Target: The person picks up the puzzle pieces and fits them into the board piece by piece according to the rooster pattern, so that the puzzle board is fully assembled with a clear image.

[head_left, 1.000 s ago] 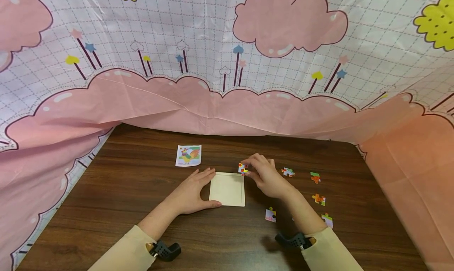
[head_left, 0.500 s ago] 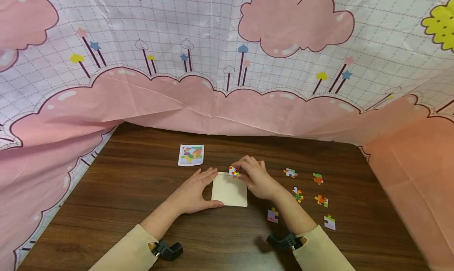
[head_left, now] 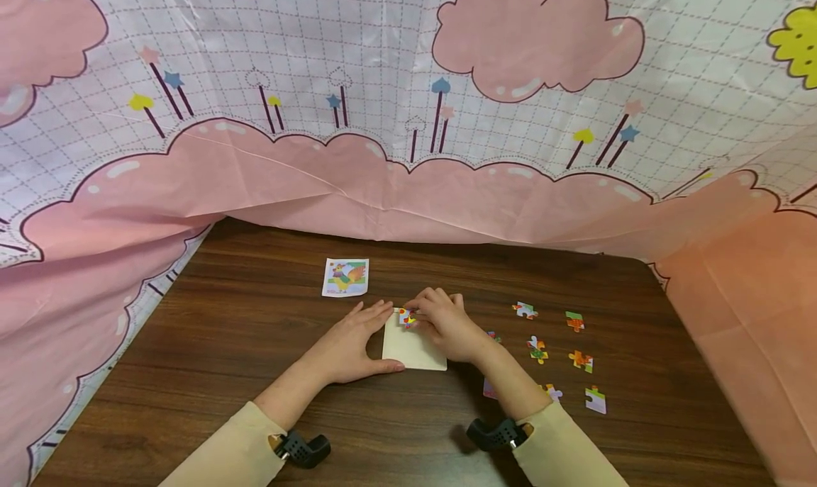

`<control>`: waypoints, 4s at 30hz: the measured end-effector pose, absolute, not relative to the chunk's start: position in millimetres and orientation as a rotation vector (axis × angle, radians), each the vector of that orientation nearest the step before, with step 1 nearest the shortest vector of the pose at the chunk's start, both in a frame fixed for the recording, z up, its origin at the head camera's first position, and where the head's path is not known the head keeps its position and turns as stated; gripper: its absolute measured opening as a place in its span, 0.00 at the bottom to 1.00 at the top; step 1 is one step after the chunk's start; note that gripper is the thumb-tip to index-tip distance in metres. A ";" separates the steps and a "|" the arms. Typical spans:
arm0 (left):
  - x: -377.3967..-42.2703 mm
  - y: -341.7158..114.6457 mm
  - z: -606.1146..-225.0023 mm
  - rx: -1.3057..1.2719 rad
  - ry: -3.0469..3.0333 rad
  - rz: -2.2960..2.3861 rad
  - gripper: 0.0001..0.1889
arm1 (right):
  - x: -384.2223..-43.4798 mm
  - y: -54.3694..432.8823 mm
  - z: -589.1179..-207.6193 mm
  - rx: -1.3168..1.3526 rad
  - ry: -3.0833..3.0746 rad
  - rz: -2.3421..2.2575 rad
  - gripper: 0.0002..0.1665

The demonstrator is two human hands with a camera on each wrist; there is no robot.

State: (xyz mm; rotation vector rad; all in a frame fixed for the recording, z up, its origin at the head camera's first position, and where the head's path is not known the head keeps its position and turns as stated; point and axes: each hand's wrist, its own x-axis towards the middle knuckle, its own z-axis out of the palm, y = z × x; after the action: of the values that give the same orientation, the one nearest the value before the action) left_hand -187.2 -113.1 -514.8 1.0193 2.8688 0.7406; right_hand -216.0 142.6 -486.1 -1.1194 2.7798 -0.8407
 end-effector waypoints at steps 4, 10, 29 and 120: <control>-187.6 -113.0 -514.9 1.016 2.871 0.728 0.59 | -216.1 137.9 -489.2 -1.123 2.803 -0.767 0.18; -188.0 -112.7 -516.5 1.011 2.874 0.719 0.58 | -215.6 132.8 -491.2 -1.121 2.824 -0.748 0.18; -188.8 -114.4 -518.5 1.026 2.878 0.723 0.58 | -216.0 125.9 -499.1 -1.162 2.908 -0.694 0.19; -185.6 -109.7 -511.1 1.068 2.903 0.527 0.56 | -215.9 337.1 -476.6 -0.769 2.918 -0.940 0.32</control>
State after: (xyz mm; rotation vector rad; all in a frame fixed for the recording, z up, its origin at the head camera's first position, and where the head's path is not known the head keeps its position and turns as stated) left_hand -185.6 -109.7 -511.1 1.0683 2.9031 0.5267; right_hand -215.9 337.1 -476.6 -0.7688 2.9178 -0.9399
